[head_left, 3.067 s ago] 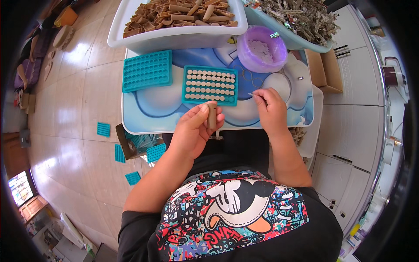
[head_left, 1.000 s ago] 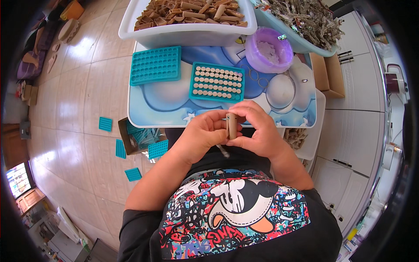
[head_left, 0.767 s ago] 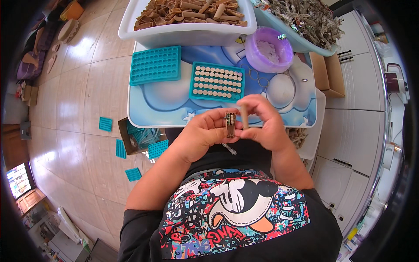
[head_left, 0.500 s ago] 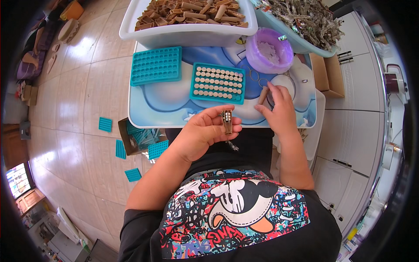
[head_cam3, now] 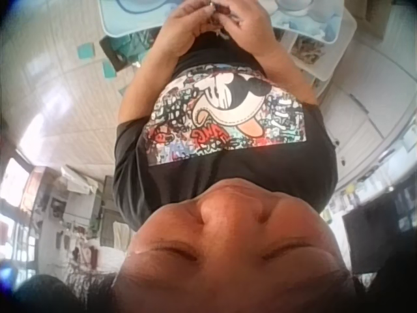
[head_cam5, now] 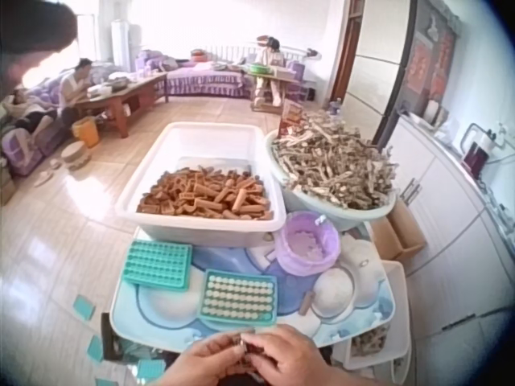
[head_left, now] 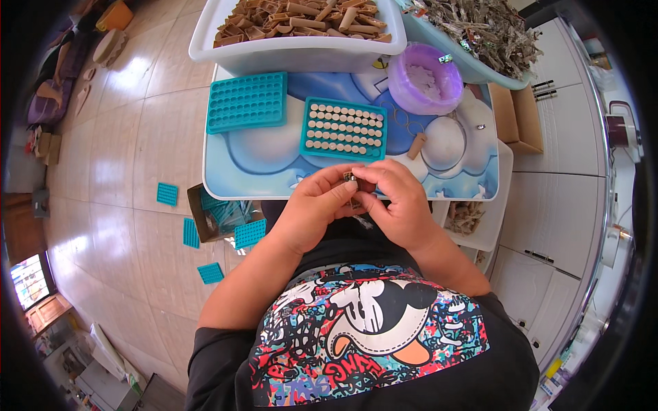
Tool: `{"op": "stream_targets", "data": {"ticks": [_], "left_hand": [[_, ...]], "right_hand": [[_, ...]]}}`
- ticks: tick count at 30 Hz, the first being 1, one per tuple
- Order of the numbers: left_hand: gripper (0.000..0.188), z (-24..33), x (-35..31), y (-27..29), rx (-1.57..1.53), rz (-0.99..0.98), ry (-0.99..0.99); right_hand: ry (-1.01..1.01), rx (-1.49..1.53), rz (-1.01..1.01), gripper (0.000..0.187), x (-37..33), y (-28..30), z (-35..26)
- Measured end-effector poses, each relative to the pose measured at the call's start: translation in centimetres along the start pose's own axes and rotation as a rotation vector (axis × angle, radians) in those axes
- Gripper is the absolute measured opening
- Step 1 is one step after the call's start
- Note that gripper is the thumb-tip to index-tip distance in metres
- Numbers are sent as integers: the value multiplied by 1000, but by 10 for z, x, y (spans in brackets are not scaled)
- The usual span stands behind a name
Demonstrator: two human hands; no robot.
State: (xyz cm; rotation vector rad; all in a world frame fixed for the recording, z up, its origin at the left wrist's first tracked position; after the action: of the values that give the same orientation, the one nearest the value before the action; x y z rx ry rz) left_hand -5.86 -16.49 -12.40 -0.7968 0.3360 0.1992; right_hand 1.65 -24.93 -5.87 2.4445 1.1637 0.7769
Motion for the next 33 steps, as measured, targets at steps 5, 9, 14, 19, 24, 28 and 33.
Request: {"op": "stream_targets", "data": {"ticks": [5, 9, 14, 19, 24, 28, 33], "left_hand": [[31, 1, 0, 0, 105, 7, -33], [31, 1, -1, -1, 87, 33, 4], [33, -4, 0, 2, -104, -11, 41], [36, -6, 1, 7, -139, -56, -3], [35, -6, 4, 8, -169, 1, -32], [35, -1, 2, 7, -151, -13, -19], [36, -2, 4, 8, -173, -23, -35]], "right_hand": [[-45, 49, -16, 31, -1, -3, 3], [-63, 105, 7, 33, -2, -2, 6], [-78, 185, -35, 36, -3, -1, 9], [-31, 233, -26, 36, -1, 1, 1], [2, 231, 8, 35, -3, 0, 0], [-56, 340, 15, 32, -4, 0, 5], [-57, 307, 11, 31, -3, 0, 6]]}}
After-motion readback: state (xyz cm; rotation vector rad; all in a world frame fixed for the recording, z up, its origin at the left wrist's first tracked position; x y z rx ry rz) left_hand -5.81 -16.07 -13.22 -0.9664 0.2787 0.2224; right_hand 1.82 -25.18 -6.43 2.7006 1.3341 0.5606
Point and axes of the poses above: each hand's wrist, its own x-axis towards the middle knuckle, its own y-axis out of the back of the hand, z = x × y, the point moved 7 cm from there along x, towards the middle knuckle, and after that the axes turned 5 degrees about x, right-handed, at the moved point
